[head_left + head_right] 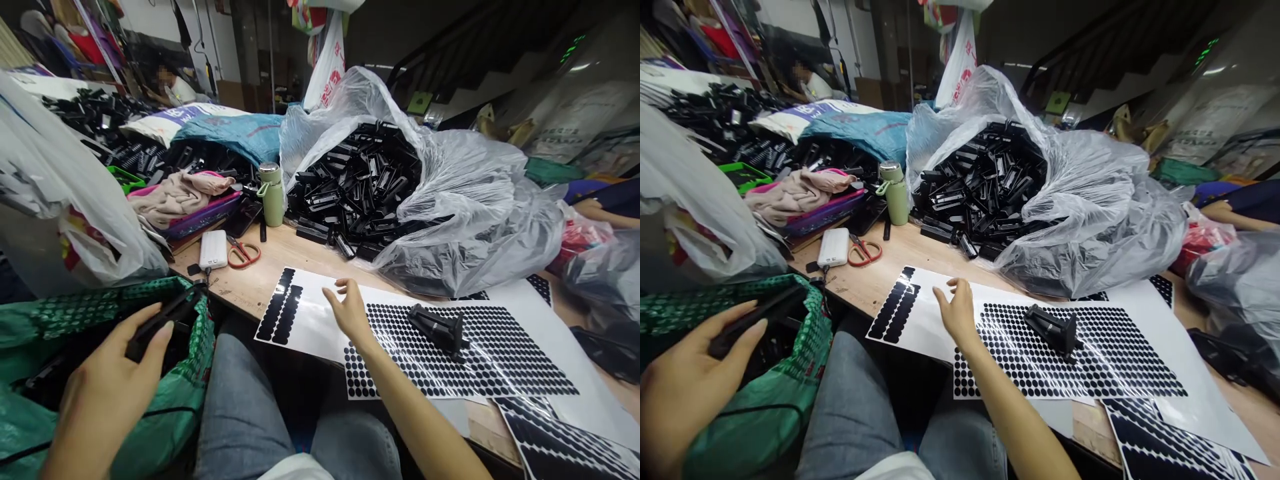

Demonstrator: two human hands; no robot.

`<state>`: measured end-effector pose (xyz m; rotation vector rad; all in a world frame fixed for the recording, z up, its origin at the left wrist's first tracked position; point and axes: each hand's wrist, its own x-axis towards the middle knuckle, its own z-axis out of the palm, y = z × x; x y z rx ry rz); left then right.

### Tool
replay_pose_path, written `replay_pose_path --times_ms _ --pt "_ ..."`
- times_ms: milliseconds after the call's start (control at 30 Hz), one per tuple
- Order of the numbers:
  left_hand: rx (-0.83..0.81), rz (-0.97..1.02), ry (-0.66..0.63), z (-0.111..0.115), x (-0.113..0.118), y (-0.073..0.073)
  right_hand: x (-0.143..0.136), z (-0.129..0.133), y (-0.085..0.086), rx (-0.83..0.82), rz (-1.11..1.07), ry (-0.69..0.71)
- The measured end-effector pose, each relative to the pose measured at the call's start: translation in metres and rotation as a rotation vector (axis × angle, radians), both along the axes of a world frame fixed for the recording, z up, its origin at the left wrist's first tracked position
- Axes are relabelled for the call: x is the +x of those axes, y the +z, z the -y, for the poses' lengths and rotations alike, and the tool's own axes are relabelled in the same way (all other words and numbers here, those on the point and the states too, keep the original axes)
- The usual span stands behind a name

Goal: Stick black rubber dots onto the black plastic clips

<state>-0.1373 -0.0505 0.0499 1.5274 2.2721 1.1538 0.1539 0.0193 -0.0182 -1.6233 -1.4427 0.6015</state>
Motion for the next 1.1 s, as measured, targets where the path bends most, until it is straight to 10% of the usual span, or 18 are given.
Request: replay_pose_path --times_ms 133,400,600,833,1100 --pt "0.169 -0.349 -0.05 -0.022 0.011 -0.005 0.034 -0.067 0.002 0.019 0.258 -0.038" --pt "-0.172 -0.32 -0.514 -0.197 0.2 -0.05 0.121 -0.211 0.034 0.085 0.441 -0.334" --pt "-0.224 -0.508 -0.524 -0.319 0.203 -0.082 0.197 -0.281 0.041 0.0 0.451 -0.438" --pt "-0.194 -0.583 -0.507 -0.336 0.182 -0.095 0.178 -0.316 0.004 -0.216 0.415 -0.283" --pt "-0.307 -0.516 -0.485 -0.295 0.15 -0.093 0.107 -0.276 -0.012 -0.19 0.443 -0.032"
